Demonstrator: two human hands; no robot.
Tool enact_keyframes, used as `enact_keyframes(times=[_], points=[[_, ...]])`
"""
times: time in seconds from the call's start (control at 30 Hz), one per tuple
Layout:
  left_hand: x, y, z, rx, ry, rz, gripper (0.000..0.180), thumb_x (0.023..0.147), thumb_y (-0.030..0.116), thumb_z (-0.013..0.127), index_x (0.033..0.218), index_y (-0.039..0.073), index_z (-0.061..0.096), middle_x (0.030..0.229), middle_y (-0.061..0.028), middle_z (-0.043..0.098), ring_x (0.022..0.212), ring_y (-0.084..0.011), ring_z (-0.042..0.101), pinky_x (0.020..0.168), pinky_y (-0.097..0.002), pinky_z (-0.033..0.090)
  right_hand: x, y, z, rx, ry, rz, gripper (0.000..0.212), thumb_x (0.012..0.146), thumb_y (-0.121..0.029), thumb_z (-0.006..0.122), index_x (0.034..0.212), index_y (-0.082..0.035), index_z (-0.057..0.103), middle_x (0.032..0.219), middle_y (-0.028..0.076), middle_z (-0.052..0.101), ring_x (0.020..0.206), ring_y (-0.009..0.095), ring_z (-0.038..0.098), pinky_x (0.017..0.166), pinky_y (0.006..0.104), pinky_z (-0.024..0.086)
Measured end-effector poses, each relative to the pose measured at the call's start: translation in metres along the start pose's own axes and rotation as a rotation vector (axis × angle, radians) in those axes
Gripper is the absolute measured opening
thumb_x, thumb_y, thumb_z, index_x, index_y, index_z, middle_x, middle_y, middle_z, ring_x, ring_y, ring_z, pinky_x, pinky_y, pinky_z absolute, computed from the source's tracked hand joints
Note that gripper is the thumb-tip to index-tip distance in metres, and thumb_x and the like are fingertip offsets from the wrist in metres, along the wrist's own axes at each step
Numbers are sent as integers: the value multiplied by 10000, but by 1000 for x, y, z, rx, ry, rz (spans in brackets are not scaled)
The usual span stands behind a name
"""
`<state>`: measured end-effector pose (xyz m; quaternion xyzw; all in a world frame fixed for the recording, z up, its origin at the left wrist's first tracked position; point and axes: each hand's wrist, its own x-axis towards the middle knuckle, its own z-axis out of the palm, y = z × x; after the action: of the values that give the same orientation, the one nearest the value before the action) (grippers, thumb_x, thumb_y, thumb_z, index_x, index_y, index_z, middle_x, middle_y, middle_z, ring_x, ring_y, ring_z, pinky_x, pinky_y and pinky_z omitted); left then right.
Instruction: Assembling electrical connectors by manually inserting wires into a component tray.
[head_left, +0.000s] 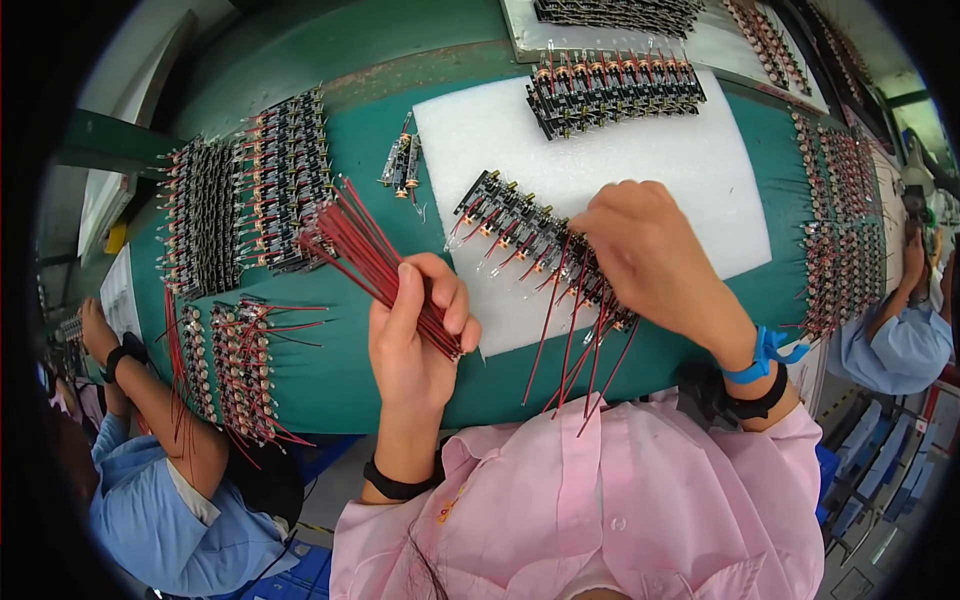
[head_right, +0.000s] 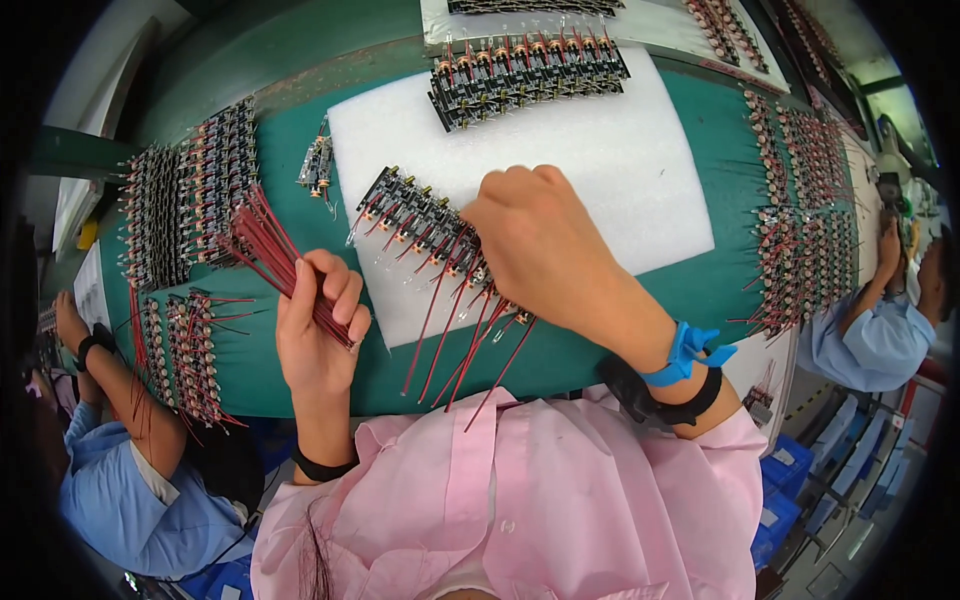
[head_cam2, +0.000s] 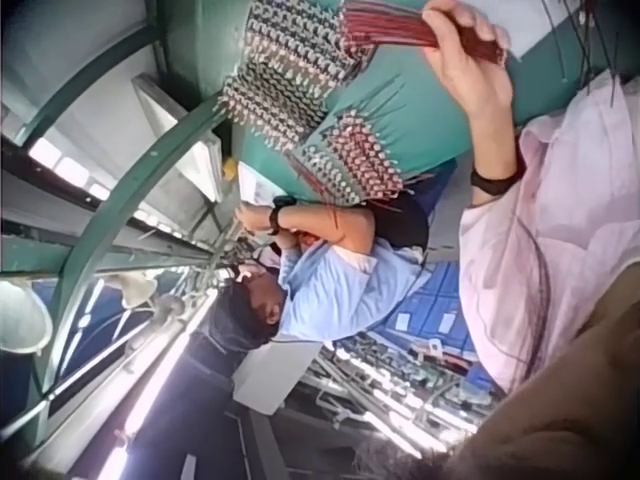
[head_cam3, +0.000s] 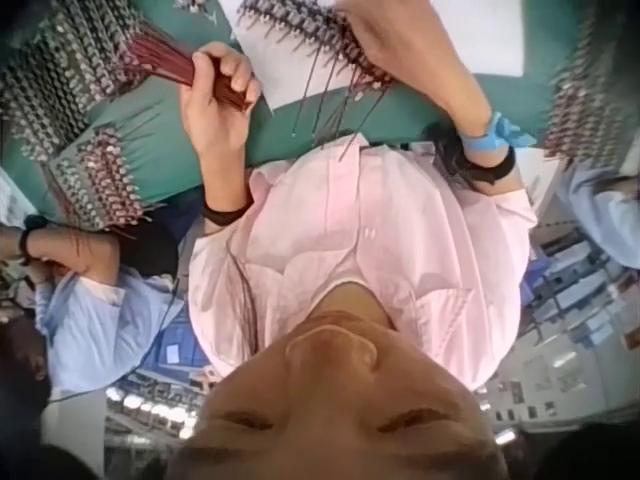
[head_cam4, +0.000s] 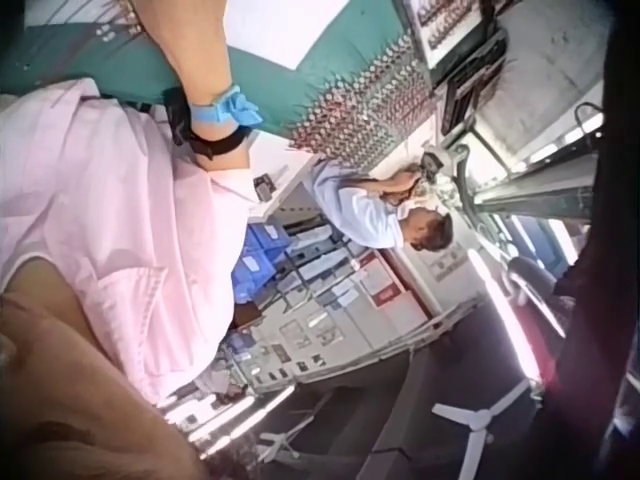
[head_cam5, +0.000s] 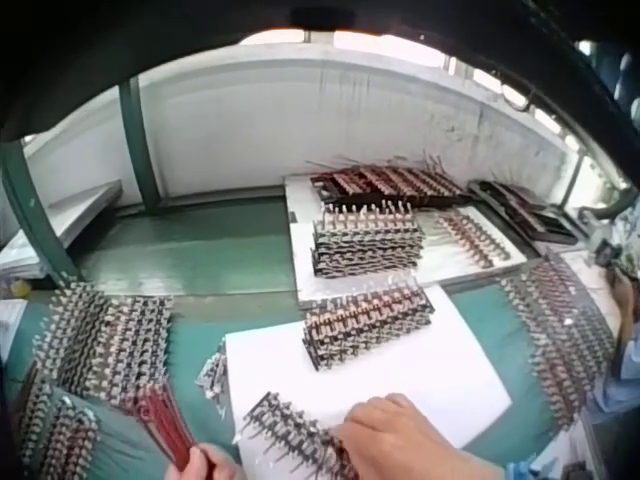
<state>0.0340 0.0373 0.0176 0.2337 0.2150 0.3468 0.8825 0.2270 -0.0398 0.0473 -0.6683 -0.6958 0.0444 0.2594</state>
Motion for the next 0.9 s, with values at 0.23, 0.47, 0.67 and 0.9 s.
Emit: enact_keyframes(times=[0.23,0.47,0.67,0.9], points=[[7,-8,32,77,36,42,320,872,213,318,1004,-53,437,997,-159,485,935,-228,490,758,-346,439,23,-39,-4,506,-162,182,38,658,-31,544,672,0,529,574,110,508,494,234,486,467,309,369],[7,-11,47,130,34,87,378,868,222,330,1087,-80,391,1061,-196,468,941,-230,497,786,-318,429,25,-40,7,608,-166,200,117,673,-88,544,617,4,498,500,101,486,443,224,479,425,298,357],[8,-11,46,206,-26,105,399,861,239,346,1101,-79,384,1069,-197,464,951,-228,494,802,-313,419,24,-38,7,581,-172,141,104,680,-64,533,619,8,489,507,95,498,430,188,475,418,281,350],[7,-7,28,205,44,145,309,849,239,388,971,-34,467,734,-83,516,588,-118,485,537,-241,417,26,-29,1,1096,-200,333,72,721,-27,511,662,8,488,554,65,531,440,82,471,391,206,337]])
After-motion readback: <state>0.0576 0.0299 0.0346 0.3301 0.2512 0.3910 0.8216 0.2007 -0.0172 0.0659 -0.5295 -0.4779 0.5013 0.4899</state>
